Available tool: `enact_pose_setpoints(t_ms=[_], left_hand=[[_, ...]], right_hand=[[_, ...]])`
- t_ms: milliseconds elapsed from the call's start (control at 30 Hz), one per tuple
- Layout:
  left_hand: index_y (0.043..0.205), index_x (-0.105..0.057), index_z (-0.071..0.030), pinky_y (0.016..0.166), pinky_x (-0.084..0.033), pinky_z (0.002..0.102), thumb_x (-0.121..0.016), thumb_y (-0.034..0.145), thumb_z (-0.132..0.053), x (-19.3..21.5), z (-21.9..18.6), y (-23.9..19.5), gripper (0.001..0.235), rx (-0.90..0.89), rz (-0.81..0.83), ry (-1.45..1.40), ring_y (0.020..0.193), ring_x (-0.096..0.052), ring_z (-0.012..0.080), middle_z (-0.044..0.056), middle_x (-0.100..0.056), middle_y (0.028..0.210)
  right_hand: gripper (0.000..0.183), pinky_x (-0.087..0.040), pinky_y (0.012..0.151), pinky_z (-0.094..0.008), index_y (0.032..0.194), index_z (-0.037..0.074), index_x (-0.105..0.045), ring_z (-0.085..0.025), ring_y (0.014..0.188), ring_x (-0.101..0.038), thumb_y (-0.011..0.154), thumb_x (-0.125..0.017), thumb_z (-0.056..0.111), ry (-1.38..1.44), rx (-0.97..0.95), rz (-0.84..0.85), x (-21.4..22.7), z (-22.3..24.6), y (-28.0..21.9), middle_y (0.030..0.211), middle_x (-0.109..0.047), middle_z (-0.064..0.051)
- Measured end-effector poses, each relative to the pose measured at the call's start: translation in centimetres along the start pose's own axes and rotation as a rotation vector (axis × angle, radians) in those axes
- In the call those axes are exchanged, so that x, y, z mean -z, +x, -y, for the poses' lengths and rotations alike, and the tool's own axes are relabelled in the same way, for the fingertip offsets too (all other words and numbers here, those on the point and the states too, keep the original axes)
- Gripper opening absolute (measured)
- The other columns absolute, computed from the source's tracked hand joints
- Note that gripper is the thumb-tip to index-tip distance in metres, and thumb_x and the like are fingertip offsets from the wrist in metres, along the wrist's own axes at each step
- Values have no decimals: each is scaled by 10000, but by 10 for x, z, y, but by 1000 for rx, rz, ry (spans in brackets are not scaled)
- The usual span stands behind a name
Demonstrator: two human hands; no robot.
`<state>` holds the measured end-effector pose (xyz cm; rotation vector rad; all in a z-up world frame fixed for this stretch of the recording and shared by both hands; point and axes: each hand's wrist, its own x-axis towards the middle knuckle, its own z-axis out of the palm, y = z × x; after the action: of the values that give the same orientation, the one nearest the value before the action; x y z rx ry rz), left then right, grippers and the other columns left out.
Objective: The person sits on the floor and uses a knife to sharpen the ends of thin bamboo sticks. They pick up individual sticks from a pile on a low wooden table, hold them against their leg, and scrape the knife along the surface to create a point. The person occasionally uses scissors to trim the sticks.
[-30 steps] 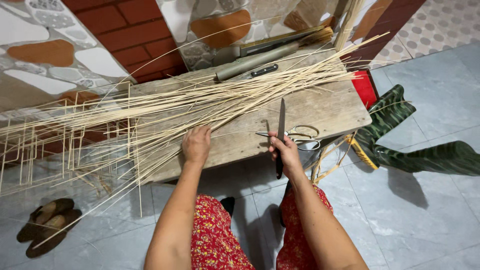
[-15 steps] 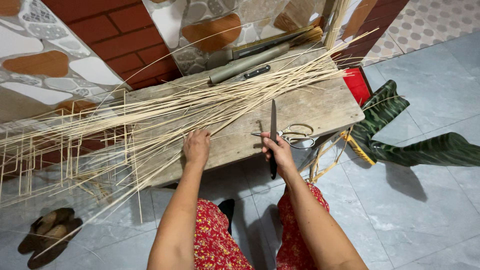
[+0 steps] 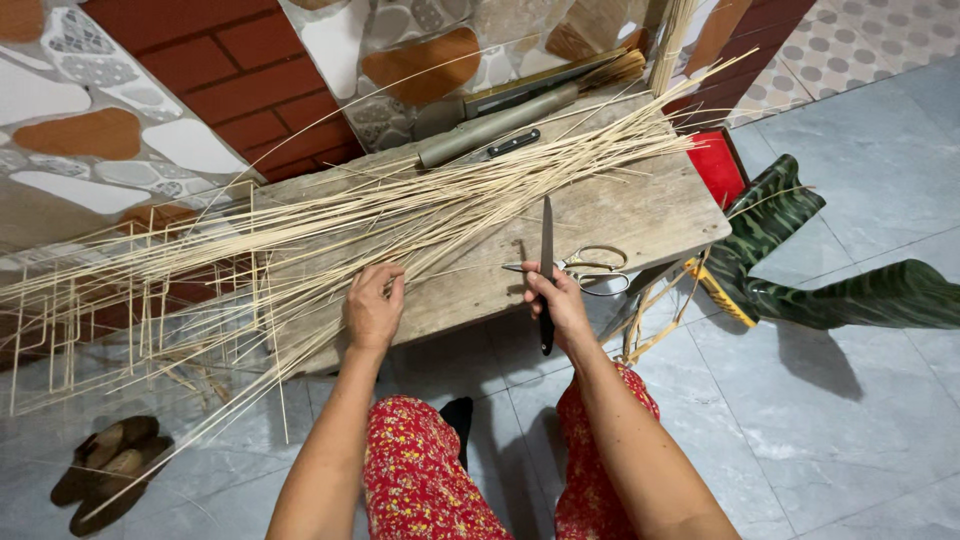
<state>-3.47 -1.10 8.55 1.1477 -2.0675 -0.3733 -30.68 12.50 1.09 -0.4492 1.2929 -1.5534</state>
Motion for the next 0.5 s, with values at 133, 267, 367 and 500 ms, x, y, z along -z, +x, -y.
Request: enact_pose_setpoints(t_ms=[133, 267, 367, 500], left_hand=[[1007, -755, -142, 793, -547, 413, -723, 922, -135, 10, -4, -4, 91, 17, -58, 40, 897, -691, 292, 64, -728, 999], [1037, -732, -134, 711, -548, 368, -700, 948, -172, 28, -13, -4, 102, 117, 69, -37, 760, -715, 216, 51, -725, 986], [1033, -768, -134, 694, -533, 373, -736, 932, -178, 43, -26, -7, 114, -19, 38, 29, 731, -666, 237, 55, -728, 905], [1037, -765, -140, 664, -541, 350, -722, 934, -181, 68, -43, -25, 119, 30, 102, -30, 719, -683, 216, 58, -730, 932]], right_hand=[[326, -435, 484, -245, 1272, 53, -661, -77, 533, -500, 980, -634, 195, 21, -1, 17, -4, 0, -3, 696, -613, 5], [334, -425, 488, -241, 1274, 35, -660, -76, 536, -500, 978, -640, 188, 57, 19, 23, -8, 5, -6, 701, -611, 7], [350, -414, 472, -240, 1284, 24, -658, -70, 504, -479, 987, -642, 208, 75, 19, 38, -10, 7, -9, 677, -582, 2], [391, -410, 444, -249, 1316, 14, -656, -69, 444, -439, 998, -646, 240, 182, 12, 96, -11, 9, -12, 646, -545, -8]])
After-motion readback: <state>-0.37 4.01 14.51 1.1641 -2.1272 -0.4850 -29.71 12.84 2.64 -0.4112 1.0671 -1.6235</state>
